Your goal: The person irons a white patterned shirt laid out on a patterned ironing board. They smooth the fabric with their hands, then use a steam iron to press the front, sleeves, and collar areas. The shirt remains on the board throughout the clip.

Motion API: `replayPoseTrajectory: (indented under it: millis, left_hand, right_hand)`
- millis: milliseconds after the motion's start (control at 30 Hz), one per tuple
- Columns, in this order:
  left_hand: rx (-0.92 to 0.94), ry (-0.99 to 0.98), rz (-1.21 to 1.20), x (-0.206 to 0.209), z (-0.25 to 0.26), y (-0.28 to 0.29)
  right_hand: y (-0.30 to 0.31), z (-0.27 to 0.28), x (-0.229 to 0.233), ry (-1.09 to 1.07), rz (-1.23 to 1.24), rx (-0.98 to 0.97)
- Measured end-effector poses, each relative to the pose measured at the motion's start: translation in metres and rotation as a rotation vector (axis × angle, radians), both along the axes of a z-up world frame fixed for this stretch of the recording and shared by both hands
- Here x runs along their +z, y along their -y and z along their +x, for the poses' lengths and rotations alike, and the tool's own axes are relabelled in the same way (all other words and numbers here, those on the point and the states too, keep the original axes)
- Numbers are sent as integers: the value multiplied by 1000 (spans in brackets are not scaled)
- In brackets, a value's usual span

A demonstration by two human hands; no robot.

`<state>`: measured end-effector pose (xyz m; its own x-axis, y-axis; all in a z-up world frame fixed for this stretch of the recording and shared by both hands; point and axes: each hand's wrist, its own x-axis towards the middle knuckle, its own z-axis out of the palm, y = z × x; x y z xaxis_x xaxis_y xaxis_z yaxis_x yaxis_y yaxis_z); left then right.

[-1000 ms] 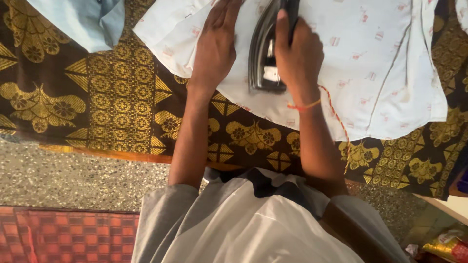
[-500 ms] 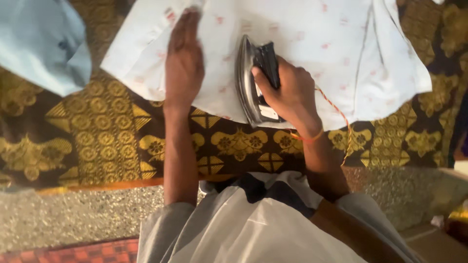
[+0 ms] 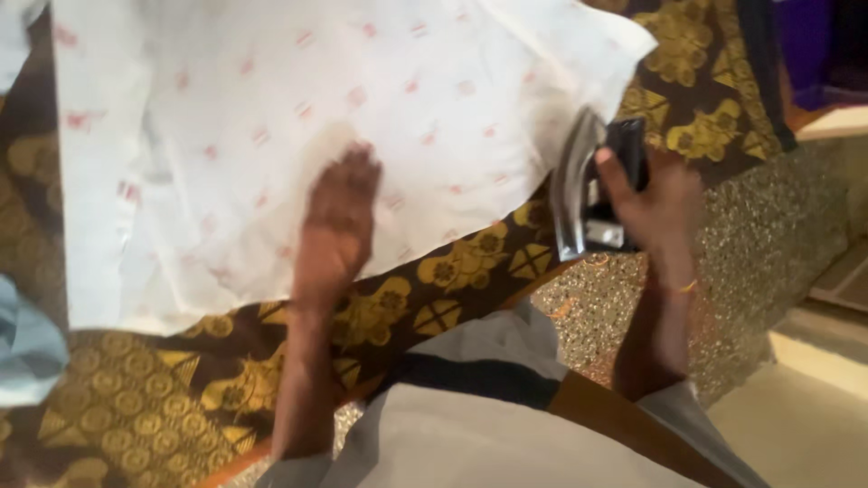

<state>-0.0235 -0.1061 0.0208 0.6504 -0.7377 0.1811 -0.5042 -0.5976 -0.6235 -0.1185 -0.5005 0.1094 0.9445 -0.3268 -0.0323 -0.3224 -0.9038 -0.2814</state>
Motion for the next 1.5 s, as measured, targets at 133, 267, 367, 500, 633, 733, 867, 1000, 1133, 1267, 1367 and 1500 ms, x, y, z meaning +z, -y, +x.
replayPoseTrajectory:
  millis: [133,267,367,500,633,733,867,1000,1133,1267,1367,1500]
  left_hand:
    - [-338,-819,-747,10,-10,49]
    - [-362,-850,-638,23,-21,84]
    - [-356,-982,-703,32,-21,102]
    - [-263,-1041,-738,34,-26,106]
    - [-215,-987,-844,20,-34,105]
    - [-152,-1026,-857,19,-37,101]
    - [-184,-1101,-840,21,-31,101]
    - [-202,-1099,-838,19,-32,91]
    - [-170,-857,-802,13,-39,70]
    - [21,-903,-962,23,-52,44]
    - [85,-862,-968,28,-63,16]
    - [159,-728,-941,11,-86,-28]
  right_hand:
    - [89,7,-13,60,-152,-145]
    - [153,35,-39,471,-210,-9]
    - [177,50,-64,644,-210,-102]
    - [175,51,-112,846,-8,-262]
    - [173,23,-149,839,64,-342]
    - [163,0,-173,774,88,-550]
    - [158,-20,-172,662,89,-444]
    - [127,-13,-159,897,338,-371]
    - [49,-17,-136,732,518,-374]
    - [-28,-9,-95,344,339,-103]
    - [-50,-3,-83,291,192,144]
    - [-30,-6,-78,129,490,276]
